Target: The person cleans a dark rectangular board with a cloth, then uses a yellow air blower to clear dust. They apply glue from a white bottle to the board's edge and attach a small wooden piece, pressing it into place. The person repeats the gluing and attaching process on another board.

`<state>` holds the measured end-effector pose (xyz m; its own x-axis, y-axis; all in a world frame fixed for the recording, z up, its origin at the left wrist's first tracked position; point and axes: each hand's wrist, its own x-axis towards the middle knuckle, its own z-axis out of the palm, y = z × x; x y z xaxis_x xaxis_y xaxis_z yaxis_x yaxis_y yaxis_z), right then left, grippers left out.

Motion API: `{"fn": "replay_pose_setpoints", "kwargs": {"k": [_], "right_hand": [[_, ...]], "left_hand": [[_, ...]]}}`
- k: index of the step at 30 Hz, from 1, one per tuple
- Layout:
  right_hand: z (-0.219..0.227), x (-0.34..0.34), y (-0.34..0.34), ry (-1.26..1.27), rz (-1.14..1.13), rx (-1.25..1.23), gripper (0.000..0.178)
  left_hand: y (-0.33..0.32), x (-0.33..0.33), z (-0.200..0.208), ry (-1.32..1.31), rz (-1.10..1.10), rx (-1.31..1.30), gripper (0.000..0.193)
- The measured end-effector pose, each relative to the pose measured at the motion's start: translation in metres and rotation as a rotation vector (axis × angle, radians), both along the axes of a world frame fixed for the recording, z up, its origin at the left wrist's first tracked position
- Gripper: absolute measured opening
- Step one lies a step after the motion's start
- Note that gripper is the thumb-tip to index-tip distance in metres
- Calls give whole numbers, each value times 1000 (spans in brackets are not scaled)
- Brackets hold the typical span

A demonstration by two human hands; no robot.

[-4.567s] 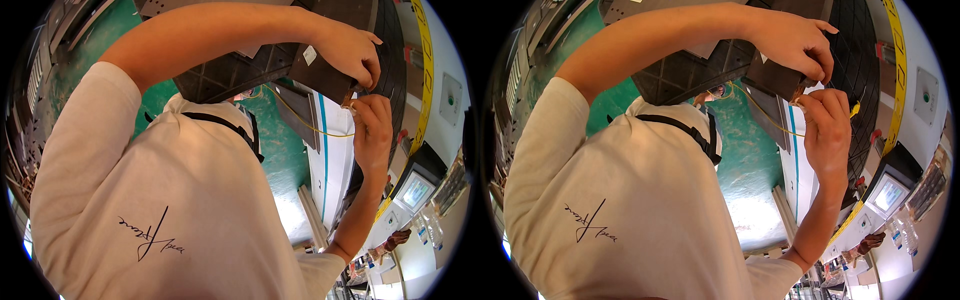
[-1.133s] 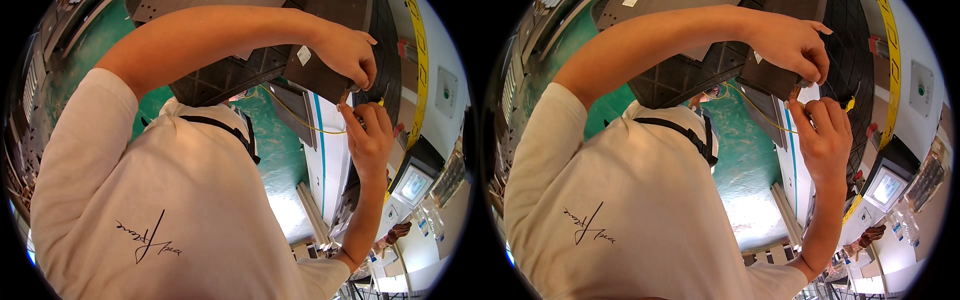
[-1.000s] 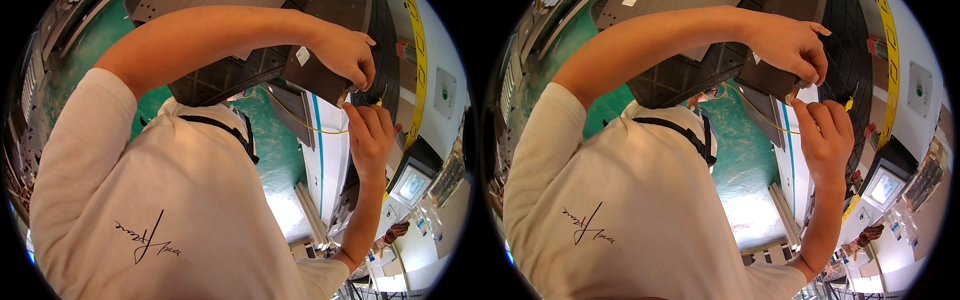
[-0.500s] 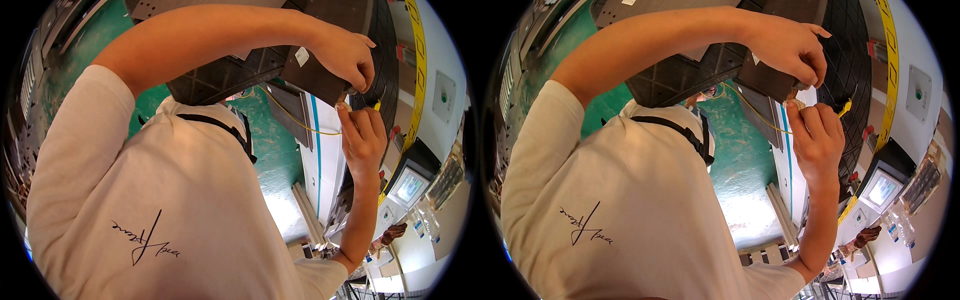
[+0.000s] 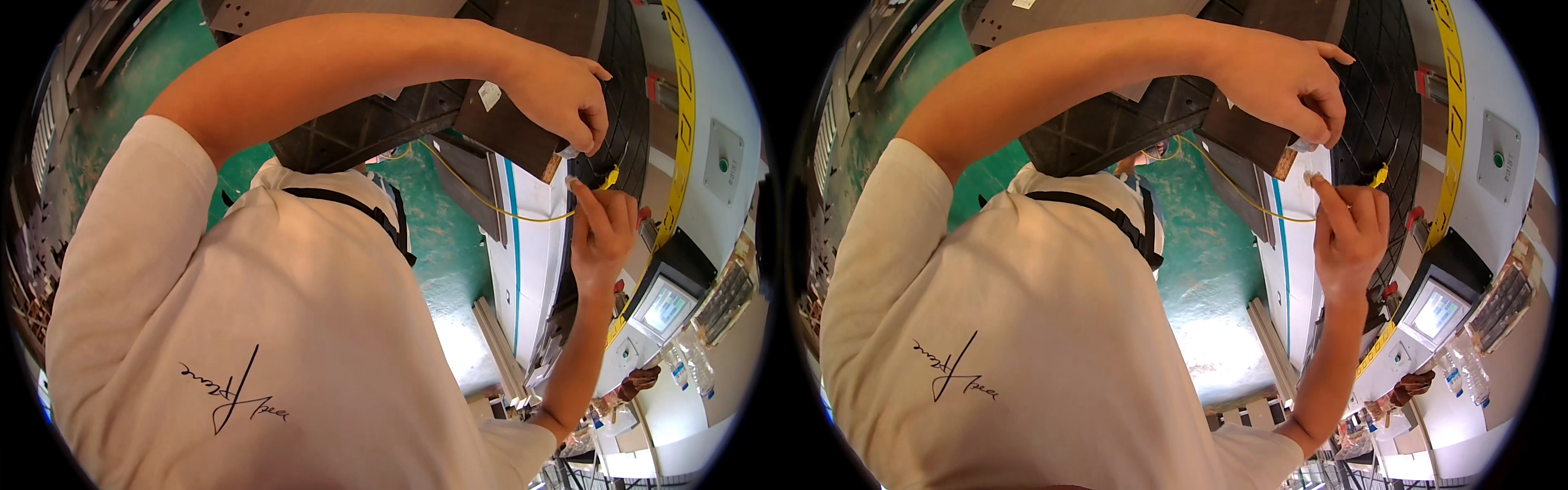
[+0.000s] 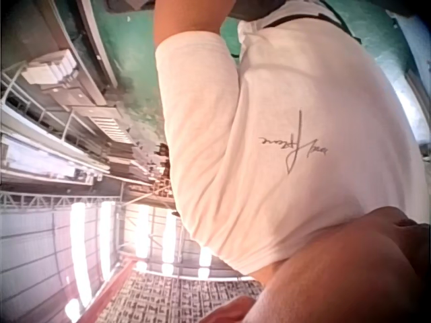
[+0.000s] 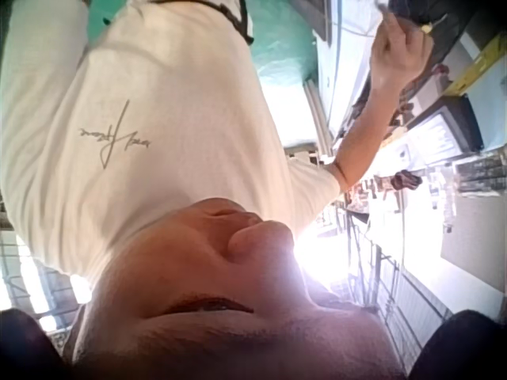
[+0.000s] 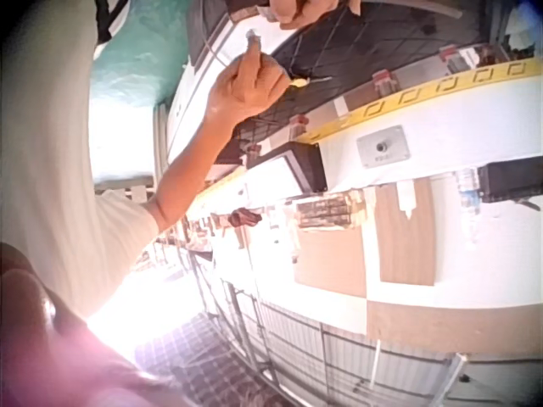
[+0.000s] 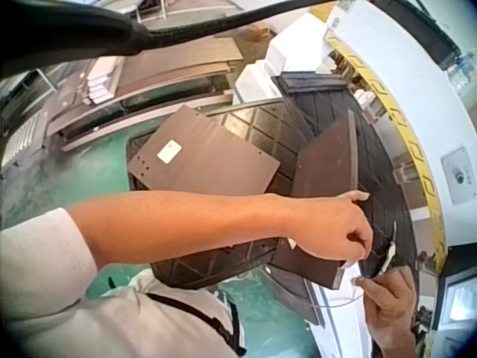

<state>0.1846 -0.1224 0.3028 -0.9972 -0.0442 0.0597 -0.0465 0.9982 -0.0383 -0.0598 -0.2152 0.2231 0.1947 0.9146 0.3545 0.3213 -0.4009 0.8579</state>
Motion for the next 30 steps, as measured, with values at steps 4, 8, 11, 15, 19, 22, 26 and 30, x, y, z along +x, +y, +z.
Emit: {"fn": "replay_pose_setpoints", "kwargs": {"k": [4, 8, 11, 15, 19, 22, 26, 30], "right_hand": [[-16, -4, -17, 128, -323, -346, 23], [-24, -4, -21, 179, -439, -552, 17], [-29, -7, -19, 194, -461, -552, 16], [-43, 0, -12, 212, -492, -732, 15], [-50, 5, -6, 217, -616, -958, 18], [-46, 5, -6, 179, -630, -981, 19], [-48, 7, -3, 180, -622, -986, 17], [-49, 7, -6, 176, -664, -988, 16]], "left_hand": [[1, -2, 2, 72, -23, -58, 31], [1, -3, -1, 58, -10, -18, 30], [1, -4, -2, 57, -18, -19, 29], [4, -3, -2, 44, -43, -11, 27], [6, -3, -4, 45, -52, -9, 26], [5, -3, -3, 59, -48, -18, 26], [6, -1, -5, 64, -27, -22, 28], [8, 0, -8, 34, -9, 0, 29]]}}
